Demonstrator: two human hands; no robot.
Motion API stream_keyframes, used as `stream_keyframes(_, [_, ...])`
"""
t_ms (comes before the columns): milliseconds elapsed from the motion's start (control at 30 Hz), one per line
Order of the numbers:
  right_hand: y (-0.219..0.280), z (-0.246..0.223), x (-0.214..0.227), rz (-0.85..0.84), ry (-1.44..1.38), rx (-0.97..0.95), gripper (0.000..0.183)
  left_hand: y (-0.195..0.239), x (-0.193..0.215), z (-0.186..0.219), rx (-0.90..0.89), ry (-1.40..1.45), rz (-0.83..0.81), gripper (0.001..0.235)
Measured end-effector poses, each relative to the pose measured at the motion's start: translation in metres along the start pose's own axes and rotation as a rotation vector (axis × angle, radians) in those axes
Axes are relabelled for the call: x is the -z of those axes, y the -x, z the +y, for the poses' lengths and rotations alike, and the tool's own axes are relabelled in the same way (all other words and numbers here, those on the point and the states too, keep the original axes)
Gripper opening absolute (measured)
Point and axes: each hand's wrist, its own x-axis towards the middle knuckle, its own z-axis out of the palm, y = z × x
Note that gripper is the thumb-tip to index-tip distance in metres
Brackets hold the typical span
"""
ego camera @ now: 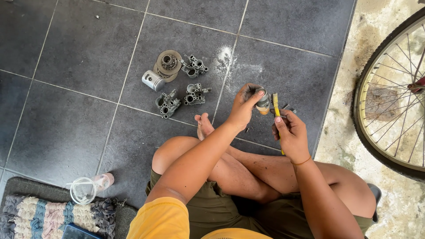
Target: The person sits on the floor and scrubs a small metal engine part with a yellow brush. Other disassembled engine components are scattered on the tiled floor nearby.
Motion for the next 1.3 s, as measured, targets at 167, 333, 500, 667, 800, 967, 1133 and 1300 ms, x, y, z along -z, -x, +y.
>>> stream_keyframes(167, [-0.003,0.008,0.006,0.029,-0.008,0.013,0.023,0.004,-0.004,0.032,0.077,0.075,0.032,0.037])
stream_keyframes(333, [-0.002,0.008,0.006,0.048,-0.032,0.029,0.023,0.007,-0.009,0.045,0.054,0.002,0.038,0.039])
stream_keyframes(500, [-0.002,0.004,0.006,0.051,-0.021,0.059,0.020,0.010,-0.010,0.046,0.017,-0.077,0.050,0.041])
stream_keyframes(667, [-0.001,-0.003,0.011,0.056,-0.024,0.104,0.024,0.006,-0.007,0.041,-0.073,-0.053,-0.070,0.038])
stream_keyframes(800, [0.003,-0.015,0.011,0.065,0.033,0.149,0.025,0.012,-0.011,0.058,-0.214,-0.201,-0.107,0.042])
stream_keyframes(967, [0.008,-0.032,0.008,0.064,0.161,0.275,0.032,0.019,-0.017,0.080,-0.438,-0.507,-0.101,0.042])
stream_keyframes(1133, [0.015,-0.045,0.005,0.040,0.236,0.386,0.037,0.020,-0.017,0.078,-0.612,-0.651,-0.063,0.047])
stream_keyframes(1300, [0.011,-0.047,0.006,0.023,0.412,0.421,0.031,0.019,-0.015,0.074,-0.639,-0.698,-0.135,0.044])
